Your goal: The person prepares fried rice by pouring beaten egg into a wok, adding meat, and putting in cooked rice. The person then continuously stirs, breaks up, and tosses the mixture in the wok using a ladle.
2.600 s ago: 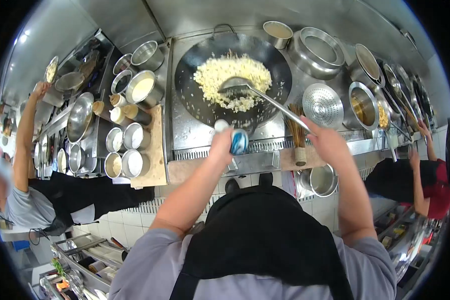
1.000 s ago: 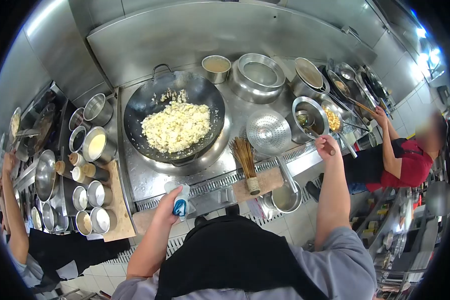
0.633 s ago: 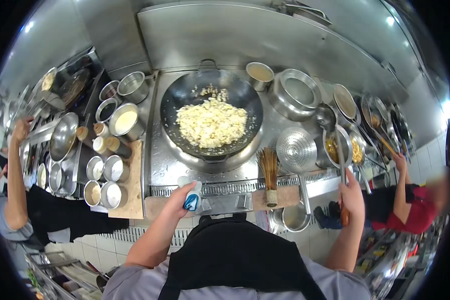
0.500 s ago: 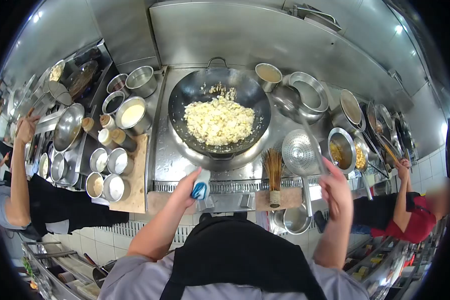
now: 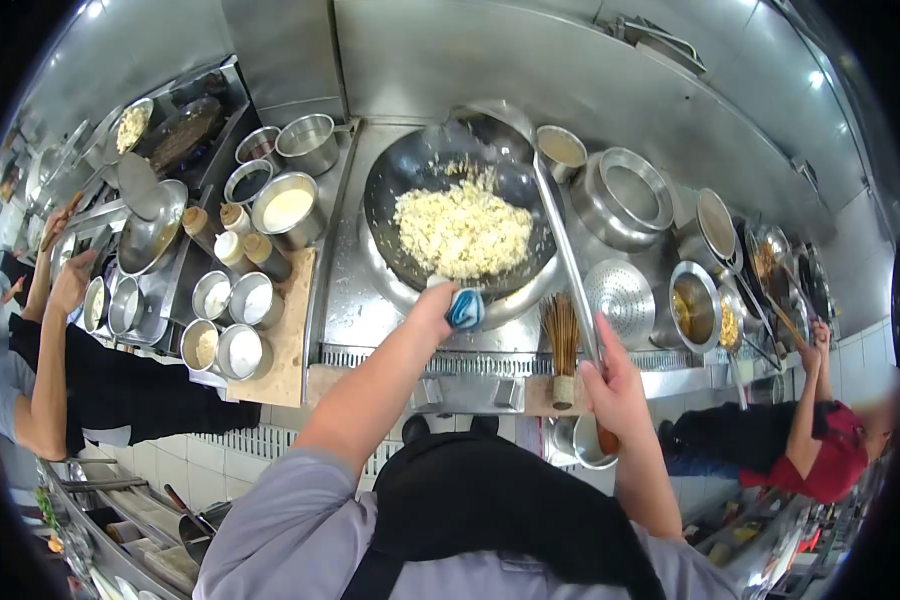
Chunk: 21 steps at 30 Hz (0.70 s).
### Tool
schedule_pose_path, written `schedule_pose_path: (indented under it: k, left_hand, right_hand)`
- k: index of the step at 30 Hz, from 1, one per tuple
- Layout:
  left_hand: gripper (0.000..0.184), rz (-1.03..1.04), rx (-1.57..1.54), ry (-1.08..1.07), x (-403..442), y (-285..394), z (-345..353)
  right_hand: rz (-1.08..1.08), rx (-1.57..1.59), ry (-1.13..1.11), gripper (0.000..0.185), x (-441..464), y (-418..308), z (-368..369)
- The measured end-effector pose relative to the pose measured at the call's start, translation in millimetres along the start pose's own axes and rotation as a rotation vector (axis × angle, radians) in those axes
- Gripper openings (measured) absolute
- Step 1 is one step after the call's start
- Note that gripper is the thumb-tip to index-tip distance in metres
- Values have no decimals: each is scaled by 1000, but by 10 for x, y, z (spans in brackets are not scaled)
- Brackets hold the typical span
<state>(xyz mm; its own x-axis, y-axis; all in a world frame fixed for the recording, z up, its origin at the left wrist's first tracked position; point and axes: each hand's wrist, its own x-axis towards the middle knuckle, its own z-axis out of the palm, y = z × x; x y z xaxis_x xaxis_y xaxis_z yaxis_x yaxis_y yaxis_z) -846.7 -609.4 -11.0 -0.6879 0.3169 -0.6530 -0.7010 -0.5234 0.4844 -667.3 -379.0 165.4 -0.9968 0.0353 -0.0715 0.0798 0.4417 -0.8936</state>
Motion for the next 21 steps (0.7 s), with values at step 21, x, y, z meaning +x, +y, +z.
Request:
schedule_pose_path:
  k: [21]
  left_hand:
    - [17, 220, -21, 52, -853, -626, -186]
  right_hand:
    - [-65, -1020, -103, 52, 173, 258, 40]
